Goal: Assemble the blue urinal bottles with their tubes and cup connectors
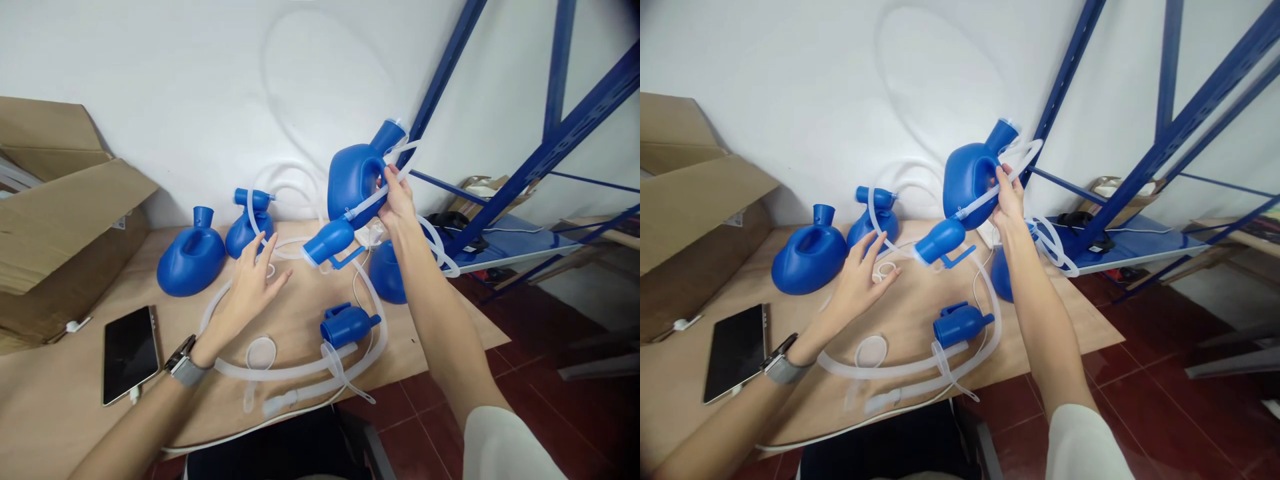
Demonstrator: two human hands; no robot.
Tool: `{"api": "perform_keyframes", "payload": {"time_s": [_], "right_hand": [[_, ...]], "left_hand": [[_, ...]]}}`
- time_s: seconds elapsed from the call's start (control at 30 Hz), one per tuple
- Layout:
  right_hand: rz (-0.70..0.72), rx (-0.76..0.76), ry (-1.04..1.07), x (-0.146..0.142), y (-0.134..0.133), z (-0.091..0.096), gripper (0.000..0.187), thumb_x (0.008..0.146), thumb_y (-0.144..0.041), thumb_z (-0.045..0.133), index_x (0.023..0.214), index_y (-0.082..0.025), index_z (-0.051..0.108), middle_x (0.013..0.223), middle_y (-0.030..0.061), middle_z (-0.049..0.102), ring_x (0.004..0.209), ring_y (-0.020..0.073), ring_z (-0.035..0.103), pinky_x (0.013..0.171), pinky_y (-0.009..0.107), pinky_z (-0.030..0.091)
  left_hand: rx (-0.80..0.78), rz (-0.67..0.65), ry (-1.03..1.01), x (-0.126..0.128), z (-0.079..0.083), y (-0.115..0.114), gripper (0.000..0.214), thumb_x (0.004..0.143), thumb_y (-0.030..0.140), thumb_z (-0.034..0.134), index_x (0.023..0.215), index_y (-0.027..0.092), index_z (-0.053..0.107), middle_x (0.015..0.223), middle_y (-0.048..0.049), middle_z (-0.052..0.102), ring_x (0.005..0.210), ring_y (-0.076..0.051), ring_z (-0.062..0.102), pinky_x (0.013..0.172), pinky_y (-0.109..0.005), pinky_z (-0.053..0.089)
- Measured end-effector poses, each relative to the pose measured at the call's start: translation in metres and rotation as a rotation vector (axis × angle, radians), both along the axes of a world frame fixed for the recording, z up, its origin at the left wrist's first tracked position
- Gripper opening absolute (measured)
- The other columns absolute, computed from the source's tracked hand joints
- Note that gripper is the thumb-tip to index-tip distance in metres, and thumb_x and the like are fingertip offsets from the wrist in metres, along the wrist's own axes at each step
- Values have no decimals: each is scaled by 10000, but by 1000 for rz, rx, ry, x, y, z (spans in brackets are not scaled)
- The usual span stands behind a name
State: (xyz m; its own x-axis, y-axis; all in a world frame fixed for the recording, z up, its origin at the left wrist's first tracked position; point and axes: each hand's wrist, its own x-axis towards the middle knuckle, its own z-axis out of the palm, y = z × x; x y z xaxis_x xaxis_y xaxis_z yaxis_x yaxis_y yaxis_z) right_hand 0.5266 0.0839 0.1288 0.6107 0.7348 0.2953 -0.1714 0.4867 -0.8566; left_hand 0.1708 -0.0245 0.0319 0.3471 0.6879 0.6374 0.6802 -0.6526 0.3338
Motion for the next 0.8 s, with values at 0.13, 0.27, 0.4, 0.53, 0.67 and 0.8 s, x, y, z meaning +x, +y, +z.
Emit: {"api": "perform_keyframes", "payload": {"time_s": [0.13, 0.27, 0.4, 0.53, 0.67, 0.8], "right_hand": [[-38, -14, 51, 8, 27, -14, 262, 930, -287, 752, 1152, -208, 639, 774, -47, 627, 691, 106, 637, 533, 163, 521], [-49, -94, -20, -1, 52, -38, 238, 944, -307, 738, 1128, -198, 633, 704, -70, 580, 599, 85, 583, 494, 139, 490], [-118, -201, -105, 2, 75, -54, 241, 965, -318, 699, 1157, -192, 625, 724, -69, 574, 615, 81, 588, 505, 132, 486], [-167, -294, -164, 13, 92, -68, 237, 935, -257, 713, 1142, -183, 624, 761, -55, 585, 671, 95, 598, 508, 142, 476], [-175, -438, -266, 22, 99, -86, 202, 917, -262, 735, 1063, -161, 641, 765, -32, 607, 688, 120, 594, 560, 189, 508], [-96, -584, -414, 29, 98, -99, 228, 922, -364, 748, 950, -156, 659, 770, 7, 648, 703, 152, 613, 669, 267, 565]], "left_hand": [[-99, 44, 92, -21, -41, 11, 643, 999, 459, 584, 1579, 224, 433, 1649, -219, 343, 1519, -428, 366, 1189, -624, 391], [-199, 42, 186, -47, -67, 16, 627, 982, 485, 590, 1546, 236, 475, 1627, -218, 373, 1485, -443, 400, 1156, -642, 408], [-219, 66, 241, -76, -83, 14, 639, 961, 537, 599, 1508, 215, 525, 1598, -235, 390, 1491, -452, 375, 1162, -628, 394], [-265, 126, 275, -103, -99, 11, 638, 960, 546, 586, 1505, 219, 532, 1598, -233, 376, 1474, -452, 365, 1148, -628, 397], [-329, 141, 298, -117, -109, 10, 611, 946, 534, 599, 1477, 233, 567, 1571, -205, 409, 1449, -434, 379, 1151, -615, 396], [-394, 124, 305, -118, -110, 10, 609, 960, 564, 573, 1475, 240, 579, 1570, -200, 409, 1478, -422, 358, 1171, -603, 382]]}}
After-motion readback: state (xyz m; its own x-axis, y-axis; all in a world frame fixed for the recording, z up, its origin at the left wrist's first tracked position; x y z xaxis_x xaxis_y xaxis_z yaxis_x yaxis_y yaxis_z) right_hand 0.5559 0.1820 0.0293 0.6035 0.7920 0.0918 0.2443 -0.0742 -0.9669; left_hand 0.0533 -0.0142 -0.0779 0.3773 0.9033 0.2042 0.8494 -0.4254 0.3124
